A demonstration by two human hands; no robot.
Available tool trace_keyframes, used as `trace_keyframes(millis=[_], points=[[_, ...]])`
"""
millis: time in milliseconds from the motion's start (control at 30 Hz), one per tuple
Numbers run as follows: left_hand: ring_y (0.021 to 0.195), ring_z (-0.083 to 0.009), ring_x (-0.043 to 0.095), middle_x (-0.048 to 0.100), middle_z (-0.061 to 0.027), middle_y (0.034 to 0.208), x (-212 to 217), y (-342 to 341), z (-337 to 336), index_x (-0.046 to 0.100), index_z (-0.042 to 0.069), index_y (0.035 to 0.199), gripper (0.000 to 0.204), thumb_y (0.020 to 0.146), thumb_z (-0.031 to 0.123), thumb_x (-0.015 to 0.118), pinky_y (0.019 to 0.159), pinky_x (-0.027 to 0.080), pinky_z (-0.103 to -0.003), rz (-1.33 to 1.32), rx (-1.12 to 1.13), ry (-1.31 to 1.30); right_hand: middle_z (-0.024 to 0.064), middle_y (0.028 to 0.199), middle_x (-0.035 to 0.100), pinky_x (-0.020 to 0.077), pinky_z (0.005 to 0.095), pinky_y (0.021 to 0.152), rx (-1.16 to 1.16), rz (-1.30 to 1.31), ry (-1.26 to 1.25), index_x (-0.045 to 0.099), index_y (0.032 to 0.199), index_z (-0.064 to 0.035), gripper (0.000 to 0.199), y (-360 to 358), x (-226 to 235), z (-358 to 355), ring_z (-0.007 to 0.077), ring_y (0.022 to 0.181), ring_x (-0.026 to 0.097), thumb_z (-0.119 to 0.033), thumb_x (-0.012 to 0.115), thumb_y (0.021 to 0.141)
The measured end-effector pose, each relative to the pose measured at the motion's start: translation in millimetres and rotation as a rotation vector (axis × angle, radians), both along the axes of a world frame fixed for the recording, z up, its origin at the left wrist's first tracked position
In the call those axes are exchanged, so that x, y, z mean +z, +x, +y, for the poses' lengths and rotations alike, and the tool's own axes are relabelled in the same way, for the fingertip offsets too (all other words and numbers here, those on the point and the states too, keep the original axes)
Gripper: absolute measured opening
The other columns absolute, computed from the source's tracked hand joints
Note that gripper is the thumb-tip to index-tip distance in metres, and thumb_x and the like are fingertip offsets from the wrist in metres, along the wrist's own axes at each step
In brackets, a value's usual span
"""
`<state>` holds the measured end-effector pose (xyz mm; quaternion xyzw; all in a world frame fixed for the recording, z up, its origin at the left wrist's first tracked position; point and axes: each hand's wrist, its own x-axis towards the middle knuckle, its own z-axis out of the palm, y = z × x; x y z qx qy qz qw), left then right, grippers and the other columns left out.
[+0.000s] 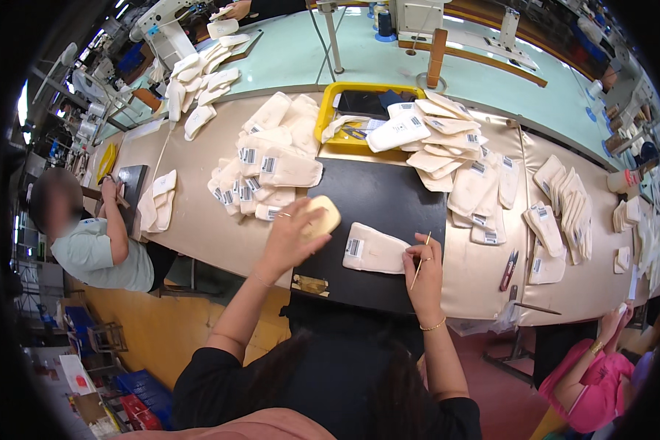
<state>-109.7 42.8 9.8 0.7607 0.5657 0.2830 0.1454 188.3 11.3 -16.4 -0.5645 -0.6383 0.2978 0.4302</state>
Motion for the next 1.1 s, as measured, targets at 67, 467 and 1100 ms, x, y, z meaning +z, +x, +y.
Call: trace_keyframes(millis=[67,467,1100], points=[[0.127,-0.0392,0.053,0.057,-0.0201,0.135,-1.1,24.1,-6.2,0.07,0.014,0.125,0.052,0.077,0.029,0.085,0.109,0.044,-0.048,-0.045,-0.155,-0.006,0.0156,0.124,0.061,0.0522,0.0313,0.074,0.021,0.018,-0.012,0.059,0.1,0.0031,0.01,0.5,-5.2,0.2,0.0203,0.08,0.063,0.004,0.066,0.092],[0.128,-0.0403,0.051,0.056,-0.0225,0.134,-29.1,76.1,-33.0,0.065,0.012,0.128,0.056,0.078,0.031,0.08,0.11,0.039,-0.051,0.135,-0.494,-0.035,0.0225,0.121,0.065,0.0523,0.0414,0.094,0.024,-0.081,0.101,0.061,0.106,0.001,0.015,12.4,-0.9,-20.5,0.04,0.111,0.064,0.001,0.067,0.092],[0.125,-0.0402,0.052,0.054,-0.0194,0.139,-30.7,113.2,-41.0,0.068,0.011,0.127,0.053,0.079,0.026,0.082,0.108,0.042,-0.05,0.128,-0.358,-0.005,0.0177,0.114,0.066,0.0544,0.032,0.088,-0.034,0.069,-0.035,0.064,0.111,0.004,0.016,18.5,-7.0,-39.7,0.0254,0.098,0.073,-0.002,0.051,0.105]])
